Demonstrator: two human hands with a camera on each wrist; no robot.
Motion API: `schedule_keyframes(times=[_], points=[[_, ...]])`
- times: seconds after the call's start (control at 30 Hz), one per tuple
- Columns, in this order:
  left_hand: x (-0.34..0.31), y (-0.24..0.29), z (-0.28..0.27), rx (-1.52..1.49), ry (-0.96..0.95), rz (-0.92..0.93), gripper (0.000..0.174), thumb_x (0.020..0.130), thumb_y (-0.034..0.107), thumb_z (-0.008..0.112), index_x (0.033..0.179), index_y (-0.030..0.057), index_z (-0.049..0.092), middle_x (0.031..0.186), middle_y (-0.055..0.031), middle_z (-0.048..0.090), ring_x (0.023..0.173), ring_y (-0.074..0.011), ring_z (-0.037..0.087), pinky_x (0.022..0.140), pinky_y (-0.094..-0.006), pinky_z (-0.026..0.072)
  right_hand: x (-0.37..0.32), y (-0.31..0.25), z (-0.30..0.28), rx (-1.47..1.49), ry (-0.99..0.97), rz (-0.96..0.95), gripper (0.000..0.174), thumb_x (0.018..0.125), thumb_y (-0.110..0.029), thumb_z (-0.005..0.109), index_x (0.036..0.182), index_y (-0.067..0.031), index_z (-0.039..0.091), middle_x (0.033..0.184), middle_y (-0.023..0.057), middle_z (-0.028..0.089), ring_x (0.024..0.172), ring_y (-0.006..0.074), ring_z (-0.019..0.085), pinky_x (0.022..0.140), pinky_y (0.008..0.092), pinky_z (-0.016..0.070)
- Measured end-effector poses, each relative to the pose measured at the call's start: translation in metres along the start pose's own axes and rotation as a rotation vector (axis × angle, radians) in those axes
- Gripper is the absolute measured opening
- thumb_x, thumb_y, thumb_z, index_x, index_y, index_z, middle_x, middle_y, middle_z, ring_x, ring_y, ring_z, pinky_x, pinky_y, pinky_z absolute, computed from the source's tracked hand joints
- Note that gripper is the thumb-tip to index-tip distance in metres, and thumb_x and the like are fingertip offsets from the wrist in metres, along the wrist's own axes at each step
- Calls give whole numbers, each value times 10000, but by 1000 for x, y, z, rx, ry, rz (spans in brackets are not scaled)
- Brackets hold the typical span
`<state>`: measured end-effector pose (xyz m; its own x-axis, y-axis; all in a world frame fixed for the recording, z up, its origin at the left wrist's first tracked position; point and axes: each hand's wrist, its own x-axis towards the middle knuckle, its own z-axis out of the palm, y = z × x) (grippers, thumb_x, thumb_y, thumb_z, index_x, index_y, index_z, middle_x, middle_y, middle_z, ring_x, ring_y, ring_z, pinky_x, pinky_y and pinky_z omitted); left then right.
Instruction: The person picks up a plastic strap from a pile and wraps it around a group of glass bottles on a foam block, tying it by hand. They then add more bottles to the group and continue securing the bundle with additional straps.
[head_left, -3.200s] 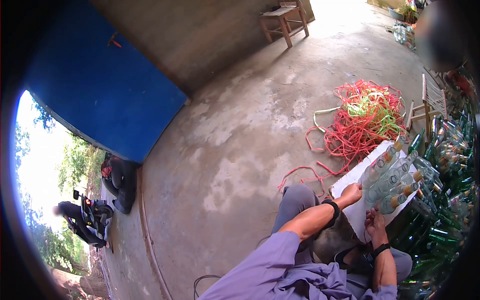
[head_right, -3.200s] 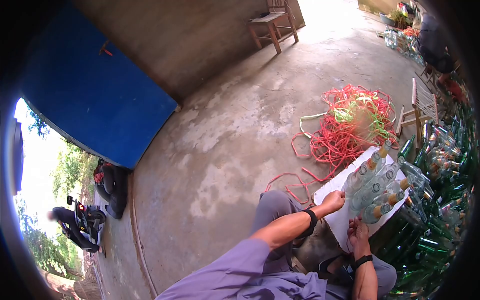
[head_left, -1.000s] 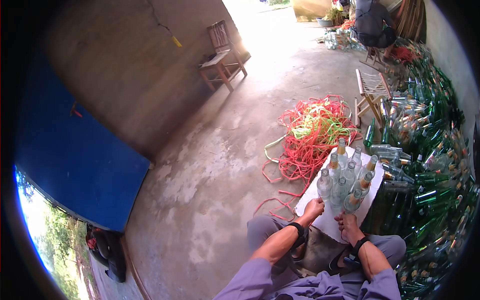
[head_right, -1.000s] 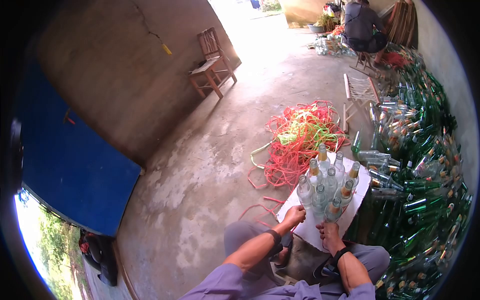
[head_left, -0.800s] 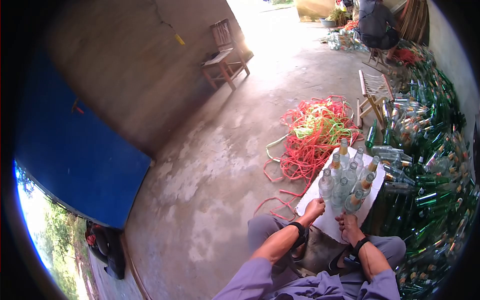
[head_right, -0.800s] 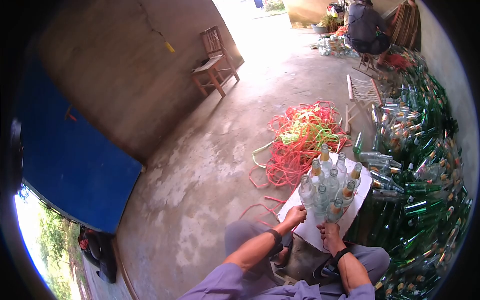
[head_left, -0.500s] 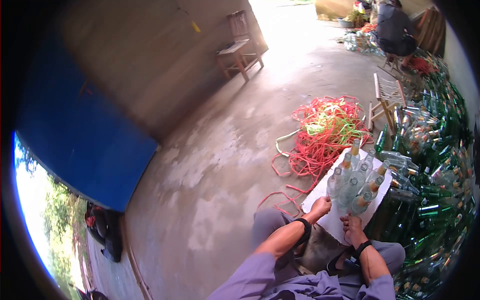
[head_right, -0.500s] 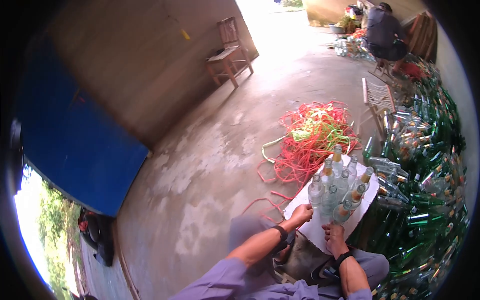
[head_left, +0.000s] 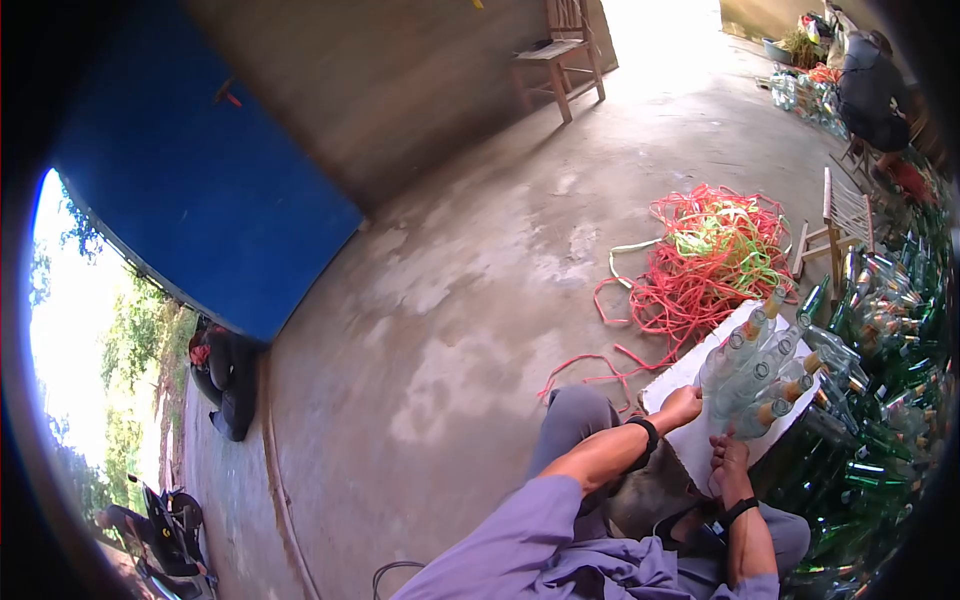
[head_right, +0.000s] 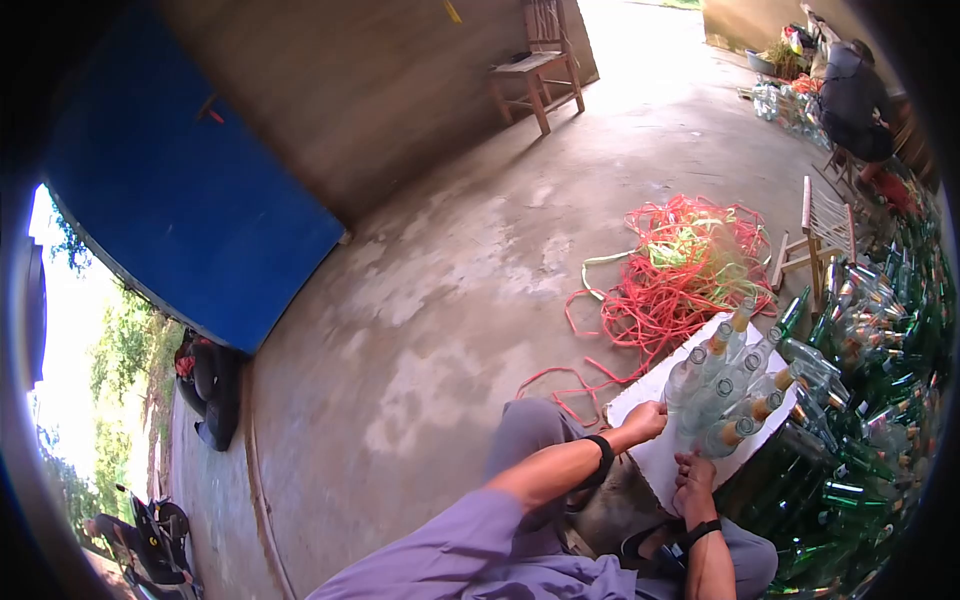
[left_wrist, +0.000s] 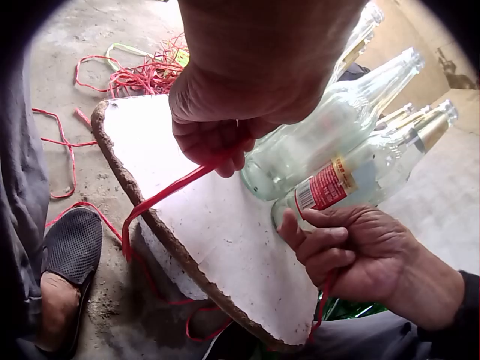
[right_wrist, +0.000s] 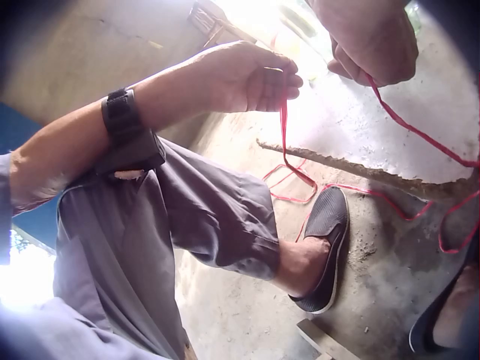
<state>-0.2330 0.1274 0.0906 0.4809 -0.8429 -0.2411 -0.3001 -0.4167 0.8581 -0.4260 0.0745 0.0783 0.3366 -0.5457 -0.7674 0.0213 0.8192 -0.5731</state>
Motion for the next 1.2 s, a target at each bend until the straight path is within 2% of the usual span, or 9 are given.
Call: schedule_keyframes(times=[0.23,0.37,0.43,0.5,0.57,0.63,0.73,0.87,1.2], points=[[3,-8,5,30,24,41,303,796,167,493,980,50,704,768,-240,653,756,-388,649,709,-468,492,2,2,-1,1,33,12,184,894,-98,522,1054,-185,503,825,76,631,472,41,431,359,177,305],[1,-1,-1,18,-45,-31,314,799,171,493,1002,69,709,734,-203,662,713,-342,662,685,-448,501,3,3,-2,-11,36,0,200,886,-104,524,1064,-192,506,819,67,625,471,39,427,358,173,300],[-2,3,-4,26,-21,11,266,797,157,491,916,42,699,669,-163,649,606,-296,641,610,-427,491,-9,-2,7,7,59,12,225,872,-93,526,1062,-213,506,813,63,618,469,37,423,358,169,295],[-4,11,-10,6,-130,-108,310,801,176,487,991,63,705,923,-256,668,896,-416,647,795,-487,491,5,3,-1,44,60,16,240,859,-74,523,1042,-227,502,817,64,615,470,37,424,359,168,295],[-5,9,-6,-71,-119,-116,306,808,188,491,988,61,703,891,-247,672,867,-402,654,782,-483,493,4,4,-4,44,0,32,236,848,-63,529,1019,-221,494,816,62,609,474,36,423,362,167,293],[2,-5,2,-101,-142,-163,295,820,184,490,977,61,706,714,-153,674,633,-284,661,636,-418,510,-3,2,-2,82,-10,5,235,836,-55,538,1012,-201,485,813,64,605,479,32,423,365,161,292],[4,-11,6,-161,-130,-163,230,823,165,508,872,18,677,639,-92,638,554,-194,621,545,-354,487,-10,0,1,48,-37,-9,228,833,-55,527,1023,-169,473,813,78,599,480,30,409,368,166,294],[4,-10,2,-190,-194,-173,186,849,136,523,870,-2,645,691,-75,630,601,-165,613,554,-309,506,-8,4,-2,80,-13,-14,220,831,-49,513,1023,-148,469,827,93,603,479,39,407,364,178,291],[11,-21,8,-219,-194,-192,221,870,167,518,877,-11,650,674,-82,642,575,-174,625,553,-318,510,1,8,-7,36,-33,8,112,820,-29,491,930,-13,480,846,133,612,465,61,411,353,204,269]])
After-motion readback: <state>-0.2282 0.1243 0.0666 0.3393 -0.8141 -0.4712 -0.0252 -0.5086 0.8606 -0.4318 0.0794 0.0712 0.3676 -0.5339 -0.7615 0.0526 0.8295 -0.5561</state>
